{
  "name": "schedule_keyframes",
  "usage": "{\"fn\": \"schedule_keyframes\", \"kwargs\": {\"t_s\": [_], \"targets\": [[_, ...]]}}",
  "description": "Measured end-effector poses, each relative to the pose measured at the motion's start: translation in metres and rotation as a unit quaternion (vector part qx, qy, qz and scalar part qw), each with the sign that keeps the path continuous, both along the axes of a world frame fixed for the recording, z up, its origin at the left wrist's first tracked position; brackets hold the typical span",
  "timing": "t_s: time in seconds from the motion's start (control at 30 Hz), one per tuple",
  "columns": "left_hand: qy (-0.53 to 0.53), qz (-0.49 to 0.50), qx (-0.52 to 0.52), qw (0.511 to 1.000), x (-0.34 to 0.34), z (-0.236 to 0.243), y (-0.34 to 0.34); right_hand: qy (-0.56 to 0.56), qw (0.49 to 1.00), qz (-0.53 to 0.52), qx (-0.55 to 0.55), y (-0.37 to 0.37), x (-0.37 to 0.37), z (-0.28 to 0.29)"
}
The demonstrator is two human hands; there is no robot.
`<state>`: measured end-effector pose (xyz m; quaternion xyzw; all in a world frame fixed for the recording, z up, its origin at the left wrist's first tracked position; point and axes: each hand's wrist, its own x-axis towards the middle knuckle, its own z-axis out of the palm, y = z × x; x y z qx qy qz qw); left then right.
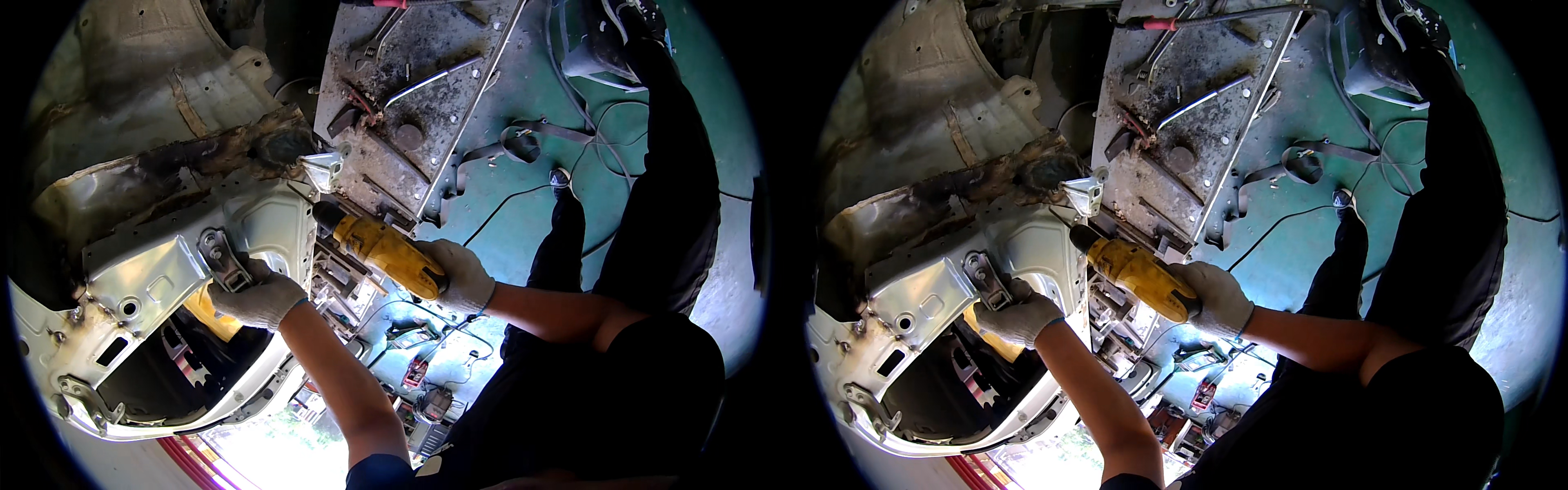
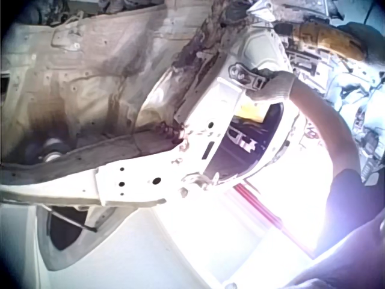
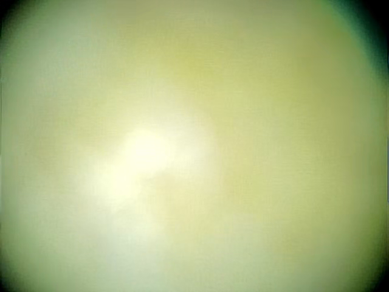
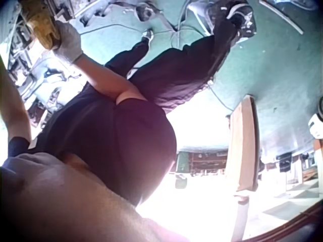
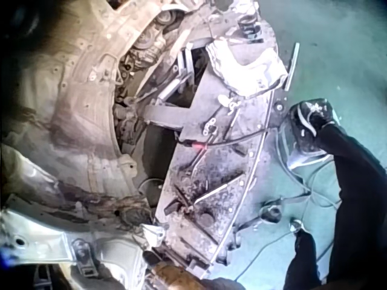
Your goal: The person files a car body panel, then welds the same area with a welding torch. They then use a drill to make holes in the panel and a hammer to shape the metal. The work is performed in a workshop with tools and car parts visible.
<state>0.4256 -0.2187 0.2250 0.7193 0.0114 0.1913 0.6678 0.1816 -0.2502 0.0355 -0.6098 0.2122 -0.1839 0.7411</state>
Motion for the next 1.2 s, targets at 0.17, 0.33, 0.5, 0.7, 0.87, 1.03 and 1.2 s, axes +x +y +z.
{"fn": "schedule_keyframes", "kwargs": {"t_s": [0.17,0.33,0.5,0.7,0.87,1.03,1.2], "targets": [[0.001,0.008,-0.007,1.000,-0.003,-0.001,-0.008,-0.001,1.000,0.017,-0.012,-0.005,-0.001,-0.004],[0.008,0.000,-0.010,1.000,-0.006,0.001,-0.007,-0.014,1.000,-0.003,0.017,-0.006,-0.001,0.001],[0.004,0.011,-0.004,1.000,-0.004,0.000,-0.005,-0.022,1.000,-0.002,0.009,-0.006,0.002,-0.003],[0.006,0.031,-0.011,0.999,-0.006,-0.001,-0.009,-0.023,1.000,-0.020,-0.004,-0.006,0.002,-0.003],[0.012,0.028,0.028,0.999,-0.009,0.000,-0.012,0.022,0.999,0.043,-0.016,-0.017,0.001,0.007],[0.002,0.072,0.063,0.995,-0.003,-0.005,-0.012,0.041,0.997,0.062,0.013,-0.029,-0.001,0.020],[-0.061,0.111,0.086,0.988,0.008,-0.008,-0.018,0.022,0.998,0.050,-0.028,-0.053,-0.013,0.015]]}}
